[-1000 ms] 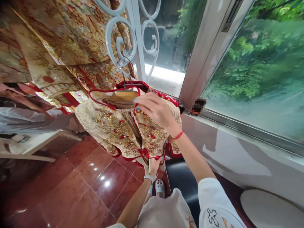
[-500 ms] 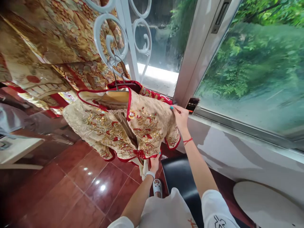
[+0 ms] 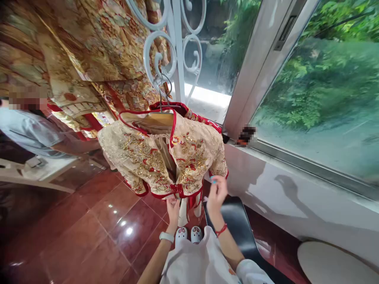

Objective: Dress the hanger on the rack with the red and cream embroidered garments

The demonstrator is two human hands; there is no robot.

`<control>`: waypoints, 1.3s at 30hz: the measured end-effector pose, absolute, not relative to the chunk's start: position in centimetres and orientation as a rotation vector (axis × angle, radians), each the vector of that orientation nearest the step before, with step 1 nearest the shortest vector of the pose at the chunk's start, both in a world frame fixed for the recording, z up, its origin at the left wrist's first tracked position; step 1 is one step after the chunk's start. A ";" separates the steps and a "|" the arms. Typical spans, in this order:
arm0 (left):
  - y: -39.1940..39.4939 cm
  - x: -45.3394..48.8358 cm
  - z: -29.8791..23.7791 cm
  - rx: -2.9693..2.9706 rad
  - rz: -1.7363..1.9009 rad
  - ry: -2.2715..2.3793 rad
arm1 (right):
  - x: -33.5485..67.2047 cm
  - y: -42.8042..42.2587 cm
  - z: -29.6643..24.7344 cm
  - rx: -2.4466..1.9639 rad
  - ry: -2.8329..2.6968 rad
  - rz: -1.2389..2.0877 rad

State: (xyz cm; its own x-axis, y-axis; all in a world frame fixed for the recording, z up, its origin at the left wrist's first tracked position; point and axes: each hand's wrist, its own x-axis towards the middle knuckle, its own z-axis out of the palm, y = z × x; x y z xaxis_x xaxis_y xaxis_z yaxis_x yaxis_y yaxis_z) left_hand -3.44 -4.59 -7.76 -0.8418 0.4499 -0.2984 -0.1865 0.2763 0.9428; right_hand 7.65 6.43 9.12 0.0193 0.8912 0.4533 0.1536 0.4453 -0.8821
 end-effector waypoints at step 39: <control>-6.3 -8.5 -3.9 0.871 1.264 2.155 | -1.8 2.3 -1.0 -1.097 -1.701 1.556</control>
State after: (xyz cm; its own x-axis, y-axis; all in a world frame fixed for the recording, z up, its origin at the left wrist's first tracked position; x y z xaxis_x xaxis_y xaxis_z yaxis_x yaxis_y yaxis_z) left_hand -8.45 -6.26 -3.91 -0.6760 0.7311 -0.0920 0.2765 0.3674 0.8880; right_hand -1.76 2.31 -0.99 -0.4937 0.8627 -0.1093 0.1860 -0.0181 -0.9824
